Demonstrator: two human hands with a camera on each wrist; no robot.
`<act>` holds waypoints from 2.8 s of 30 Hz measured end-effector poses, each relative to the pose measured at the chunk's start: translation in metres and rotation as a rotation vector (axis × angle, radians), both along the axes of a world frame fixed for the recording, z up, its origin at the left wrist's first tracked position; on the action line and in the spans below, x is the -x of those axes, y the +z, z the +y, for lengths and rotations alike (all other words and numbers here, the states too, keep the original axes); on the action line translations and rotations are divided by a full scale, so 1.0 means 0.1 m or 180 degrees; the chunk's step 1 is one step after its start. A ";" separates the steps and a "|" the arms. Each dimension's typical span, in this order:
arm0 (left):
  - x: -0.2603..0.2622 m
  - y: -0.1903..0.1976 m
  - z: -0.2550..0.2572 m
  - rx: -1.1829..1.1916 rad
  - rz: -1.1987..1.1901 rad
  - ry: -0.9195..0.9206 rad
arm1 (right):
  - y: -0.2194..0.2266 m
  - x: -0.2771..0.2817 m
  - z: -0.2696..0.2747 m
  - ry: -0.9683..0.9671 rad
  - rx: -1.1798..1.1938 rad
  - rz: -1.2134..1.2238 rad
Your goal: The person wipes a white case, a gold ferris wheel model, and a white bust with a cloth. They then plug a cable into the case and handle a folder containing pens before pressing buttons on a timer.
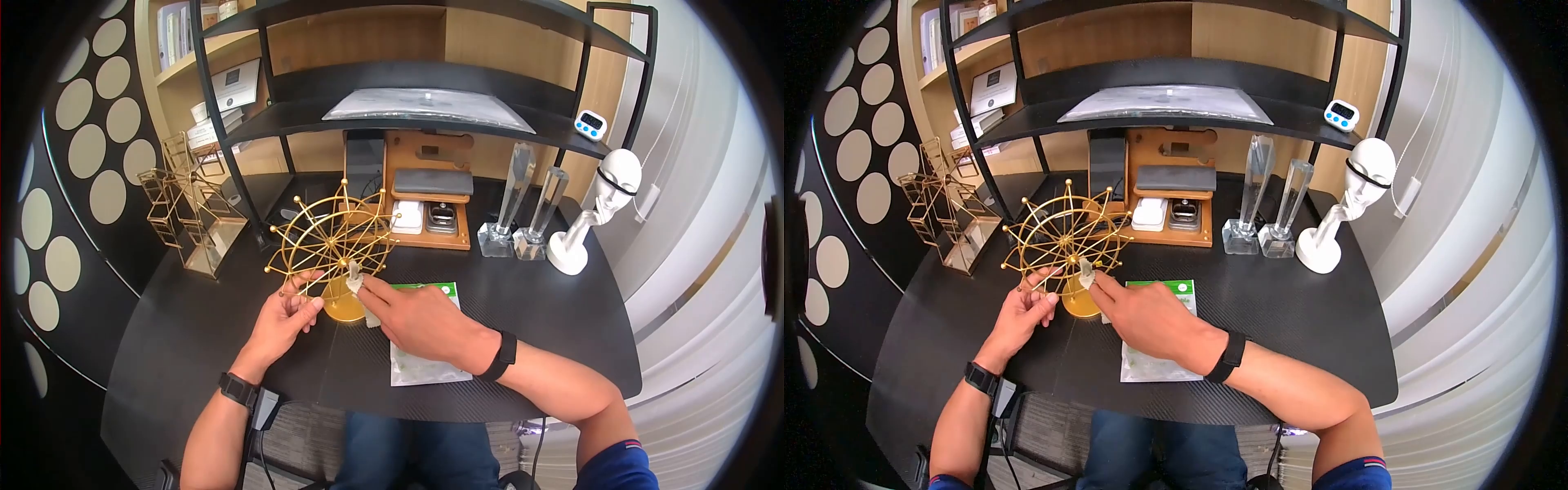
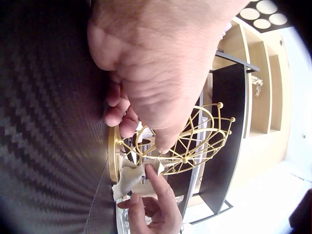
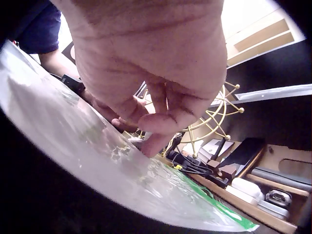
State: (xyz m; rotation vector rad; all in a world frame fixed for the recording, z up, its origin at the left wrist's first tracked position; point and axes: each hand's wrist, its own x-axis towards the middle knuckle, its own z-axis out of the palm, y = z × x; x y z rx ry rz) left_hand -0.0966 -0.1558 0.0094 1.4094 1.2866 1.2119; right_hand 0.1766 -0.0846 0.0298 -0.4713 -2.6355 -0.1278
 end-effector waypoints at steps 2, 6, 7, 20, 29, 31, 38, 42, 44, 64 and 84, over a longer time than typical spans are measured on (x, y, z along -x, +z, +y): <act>-0.01 -0.01 -0.01 0.0007 0.0007 0.0020 | 0.03 0.00 -0.02 0.0007 0.0033 0.0022; 0.01 -0.02 0.00 -0.0013 0.0092 -0.0001 | 0.05 -0.01 -0.03 0.0148 -0.0072 0.0343; 0.01 -0.02 0.00 -0.0016 0.0081 0.0005 | 0.01 0.00 -0.02 0.0042 -0.0042 0.0244; 0.00 0.00 0.00 -0.0022 0.0169 -0.0027 | 0.04 0.00 -0.05 0.0107 -0.0022 0.0305; 0.03 -0.02 0.01 0.0031 0.0316 -0.0011 | -0.03 0.00 0.00 0.0116 -0.0245 0.0235; 0.01 -0.01 0.00 0.0024 0.0255 0.0003 | -0.02 0.01 -0.04 0.0197 -0.0258 0.0305; 0.04 0.00 0.02 0.0030 0.0329 -0.0068 | 0.02 0.03 -0.09 0.0119 -0.0212 0.0261; 0.02 -0.01 0.00 -0.0022 0.0283 -0.0045 | -0.04 0.03 -0.07 0.0245 -0.0018 0.0030; 0.01 0.00 0.00 -0.0012 0.0274 -0.0053 | -0.07 0.03 -0.05 0.0408 -0.0083 0.0099; 0.05 -0.02 0.02 0.0011 0.0354 -0.0051 | -0.03 0.04 -0.08 0.0325 -0.0437 0.0411; 0.01 0.00 -0.02 0.0005 0.0283 -0.0078 | -0.02 0.03 -0.10 0.0400 -0.0206 -0.0149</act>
